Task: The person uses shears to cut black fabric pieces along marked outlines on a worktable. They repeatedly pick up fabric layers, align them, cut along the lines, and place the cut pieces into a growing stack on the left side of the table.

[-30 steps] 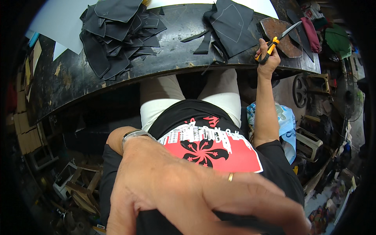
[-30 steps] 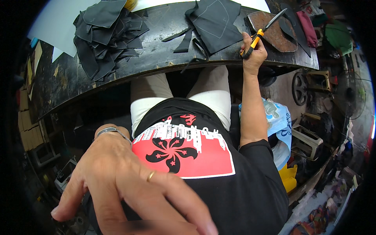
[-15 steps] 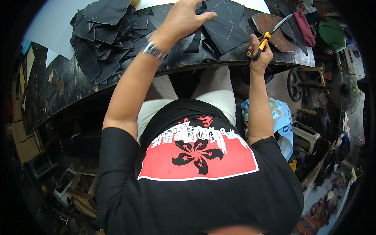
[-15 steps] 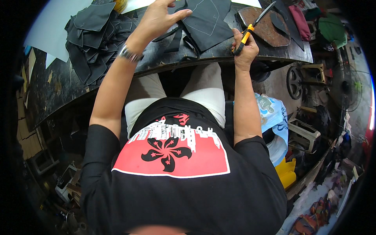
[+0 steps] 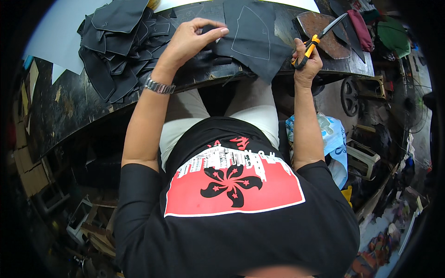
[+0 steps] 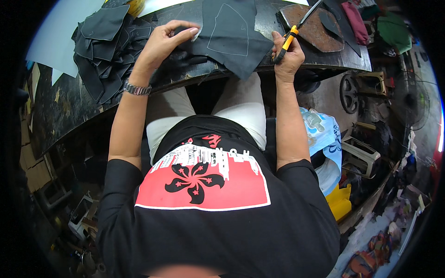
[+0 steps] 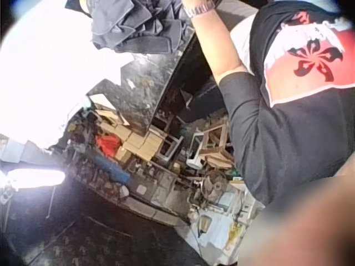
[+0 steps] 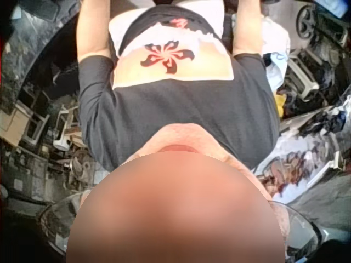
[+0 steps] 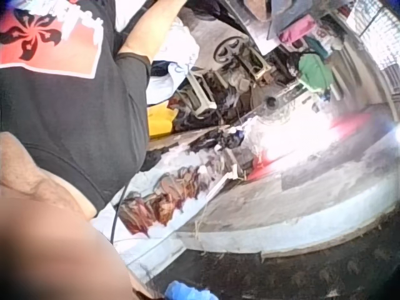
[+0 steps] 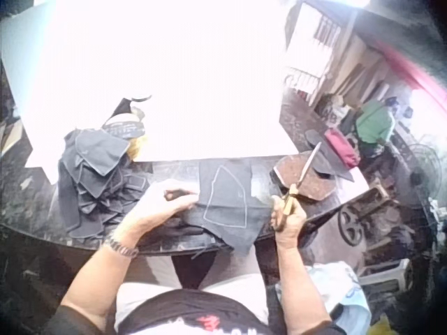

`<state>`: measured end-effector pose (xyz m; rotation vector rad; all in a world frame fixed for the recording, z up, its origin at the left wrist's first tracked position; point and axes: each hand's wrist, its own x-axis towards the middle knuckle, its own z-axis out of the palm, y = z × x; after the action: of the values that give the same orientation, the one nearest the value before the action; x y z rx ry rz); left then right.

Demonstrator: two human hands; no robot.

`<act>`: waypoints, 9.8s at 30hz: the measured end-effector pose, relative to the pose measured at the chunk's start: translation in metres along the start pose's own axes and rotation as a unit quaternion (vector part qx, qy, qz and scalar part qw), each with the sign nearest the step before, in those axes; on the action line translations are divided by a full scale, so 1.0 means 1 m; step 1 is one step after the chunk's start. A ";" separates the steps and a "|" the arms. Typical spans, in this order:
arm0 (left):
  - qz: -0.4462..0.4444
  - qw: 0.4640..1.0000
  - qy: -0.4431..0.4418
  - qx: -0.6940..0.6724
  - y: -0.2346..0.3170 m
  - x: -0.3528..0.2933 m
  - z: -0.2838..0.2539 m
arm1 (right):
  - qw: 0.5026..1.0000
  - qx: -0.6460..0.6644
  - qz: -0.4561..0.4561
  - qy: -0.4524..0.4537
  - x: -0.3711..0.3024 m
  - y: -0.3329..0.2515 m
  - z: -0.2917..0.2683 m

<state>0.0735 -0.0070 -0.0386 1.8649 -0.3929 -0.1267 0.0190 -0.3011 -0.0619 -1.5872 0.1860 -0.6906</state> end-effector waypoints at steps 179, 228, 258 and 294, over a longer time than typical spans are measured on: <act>-0.034 0.944 0.175 -0.277 0.012 -0.112 0.070 | 0.763 0.107 0.487 -0.411 -0.135 -0.070 0.029; -0.018 0.939 0.163 -0.302 0.013 -0.119 0.063 | 0.781 0.118 0.507 -0.346 -0.137 -0.067 0.036; -0.048 0.941 0.119 -0.314 0.016 -0.125 0.060 | 0.797 0.111 0.482 -0.347 -0.127 -0.069 0.029; 0.058 0.966 0.127 -0.217 0.024 -0.099 0.003 | 0.750 0.028 0.383 -0.539 -0.093 -0.067 -0.021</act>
<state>-0.0253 0.0163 -0.0274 1.3996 -0.2698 0.0996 -0.0847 -0.2614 -0.0284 -1.4391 -0.0614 0.8880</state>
